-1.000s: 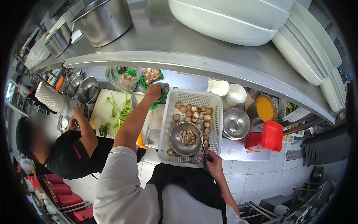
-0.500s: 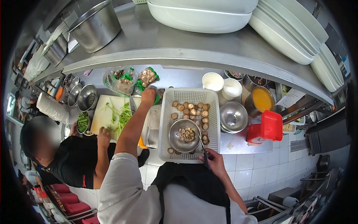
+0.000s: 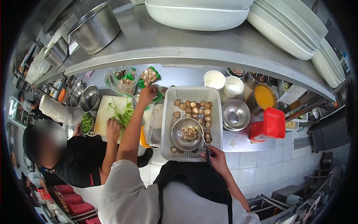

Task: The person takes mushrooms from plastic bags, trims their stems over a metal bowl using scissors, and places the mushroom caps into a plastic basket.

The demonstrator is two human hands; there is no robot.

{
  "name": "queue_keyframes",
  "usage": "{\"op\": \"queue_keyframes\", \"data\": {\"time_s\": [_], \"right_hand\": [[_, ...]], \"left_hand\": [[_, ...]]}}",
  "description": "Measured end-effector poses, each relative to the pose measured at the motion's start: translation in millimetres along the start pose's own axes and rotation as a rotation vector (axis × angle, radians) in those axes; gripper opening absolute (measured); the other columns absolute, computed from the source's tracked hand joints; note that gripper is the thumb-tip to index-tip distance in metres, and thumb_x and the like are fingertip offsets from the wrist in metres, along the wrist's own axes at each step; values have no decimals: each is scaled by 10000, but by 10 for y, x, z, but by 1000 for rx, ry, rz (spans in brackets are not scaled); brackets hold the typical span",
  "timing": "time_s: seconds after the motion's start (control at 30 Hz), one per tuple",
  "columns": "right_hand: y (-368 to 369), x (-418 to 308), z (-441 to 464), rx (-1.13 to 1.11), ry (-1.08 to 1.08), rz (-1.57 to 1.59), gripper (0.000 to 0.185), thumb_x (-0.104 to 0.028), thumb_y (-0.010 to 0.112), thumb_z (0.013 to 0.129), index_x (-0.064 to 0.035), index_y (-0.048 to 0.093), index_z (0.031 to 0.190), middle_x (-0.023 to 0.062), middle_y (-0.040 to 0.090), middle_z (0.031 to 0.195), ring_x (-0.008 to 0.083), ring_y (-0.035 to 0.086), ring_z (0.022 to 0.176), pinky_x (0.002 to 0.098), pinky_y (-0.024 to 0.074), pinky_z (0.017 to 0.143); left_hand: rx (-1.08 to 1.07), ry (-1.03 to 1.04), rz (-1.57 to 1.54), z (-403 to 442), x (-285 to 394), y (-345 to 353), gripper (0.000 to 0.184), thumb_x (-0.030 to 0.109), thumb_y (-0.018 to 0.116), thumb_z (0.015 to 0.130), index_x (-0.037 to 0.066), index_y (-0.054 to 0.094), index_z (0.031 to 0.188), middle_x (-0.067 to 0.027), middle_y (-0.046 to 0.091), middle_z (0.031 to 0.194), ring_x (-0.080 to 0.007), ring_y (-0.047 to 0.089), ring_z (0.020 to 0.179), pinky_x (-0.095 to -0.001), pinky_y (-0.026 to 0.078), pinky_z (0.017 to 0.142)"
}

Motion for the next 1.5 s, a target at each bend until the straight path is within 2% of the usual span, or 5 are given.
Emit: {"op": "queue_keyframes", "data": {"time_s": [0.1, 0.23, 0.47, 0.93, 1.5], "right_hand": [[-36, -14, 61, 22, -80, 8, 474, -238, 883, 833, 8, 697, 1193, -62, 583, 725, 44, 482, 669, 237, 436, 618], [-75, -284, 27, 80, -219, -211, 498, -273, 894, 811, 1, 700, 1178, 8, 631, 723, 81, 521, 656, 276, 478, 631], [71, -897, 45, 69, -488, -575, 532, -374, 856, 792, -51, 711, 1189, 168, 742, 899, 322, 712, 723, 411, 552, 672], [210, -748, -26, -71, -519, -793, 511, -374, 819, 804, -44, 713, 1180, 193, 730, 894, 361, 717, 807, 462, 556, 723], [456, -631, -50, -134, -673, -863, 458, -280, 787, 828, -4, 677, 1176, 168, 675, 718, 381, 691, 663, 464, 562, 655]], "left_hand": [[361, -131, -410, -421, -114, -272, 303, 48, 820, 745, -28, 699, 1012, -129, 758, 946, -241, 729, 824, -342, 596, 783], [212, -159, -1074, -964, 209, 60, 440, -80, 805, 774, 15, 680, 1185, -82, 735, 1024, -128, 690, 897, -260, 583, 784], [136, -79, -809, -1812, 1427, 200, 449, -114, 772, 791, 29, 686, 1208, -42, 648, 1150, -107, 671, 878, -260, 574, 753], [47, -475, -1509, -2591, 1198, 1006, 328, -13, 634, 968, 30, 619, 1293, -53, 696, 1137, -130, 658, 1069, -287, 539, 939], [102, -507, -1631, -2789, 1268, 1104, 274, 35, 594, 1005, -10, 649, 1269, -95, 700, 1217, -179, 670, 1111, -308, 541, 971]]}}
Point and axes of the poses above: each hand's wrist, its own z-axis towards the middle knuckle, its own y-axis out of the palm, x = y × z, the point moved 10 cm from there along z, towards the middle knuckle
